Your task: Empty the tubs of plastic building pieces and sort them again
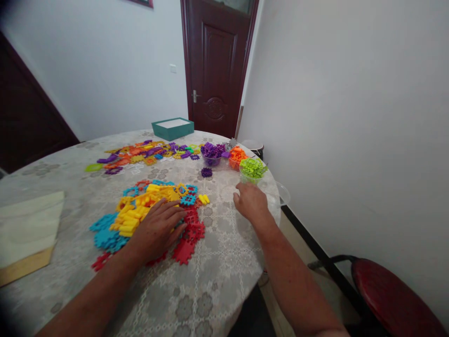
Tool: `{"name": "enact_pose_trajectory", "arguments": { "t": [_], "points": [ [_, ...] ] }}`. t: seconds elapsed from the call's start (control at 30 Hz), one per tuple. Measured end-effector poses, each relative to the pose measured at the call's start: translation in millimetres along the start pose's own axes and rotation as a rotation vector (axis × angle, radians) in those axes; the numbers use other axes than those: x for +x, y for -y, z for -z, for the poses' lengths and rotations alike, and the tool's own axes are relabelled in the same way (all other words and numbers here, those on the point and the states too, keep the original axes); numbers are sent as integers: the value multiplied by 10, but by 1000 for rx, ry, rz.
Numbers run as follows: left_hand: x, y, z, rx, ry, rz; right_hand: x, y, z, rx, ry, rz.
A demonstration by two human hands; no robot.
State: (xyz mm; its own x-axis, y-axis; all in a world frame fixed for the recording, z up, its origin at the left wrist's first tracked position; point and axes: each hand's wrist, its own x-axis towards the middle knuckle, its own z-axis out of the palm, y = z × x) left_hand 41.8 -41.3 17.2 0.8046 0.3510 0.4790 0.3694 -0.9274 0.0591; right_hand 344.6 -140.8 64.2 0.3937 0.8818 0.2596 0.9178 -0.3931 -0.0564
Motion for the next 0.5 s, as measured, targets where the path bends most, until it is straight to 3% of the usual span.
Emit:
{"name": "enact_pose_trajectory", "arguments": {
  "t": [0.23, 0.37, 0.5],
  "points": [
    [-44, 46, -3, 22, -4, 53, -75, 255, -175, -98, 168, -56],
    [-45, 8, 24, 8, 6, 59, 57, 460, -158, -117, 79, -26],
    [-31, -72, 52, -13, 35, 58, 258, 809, -21, 44, -54, 120]
  ]
}}
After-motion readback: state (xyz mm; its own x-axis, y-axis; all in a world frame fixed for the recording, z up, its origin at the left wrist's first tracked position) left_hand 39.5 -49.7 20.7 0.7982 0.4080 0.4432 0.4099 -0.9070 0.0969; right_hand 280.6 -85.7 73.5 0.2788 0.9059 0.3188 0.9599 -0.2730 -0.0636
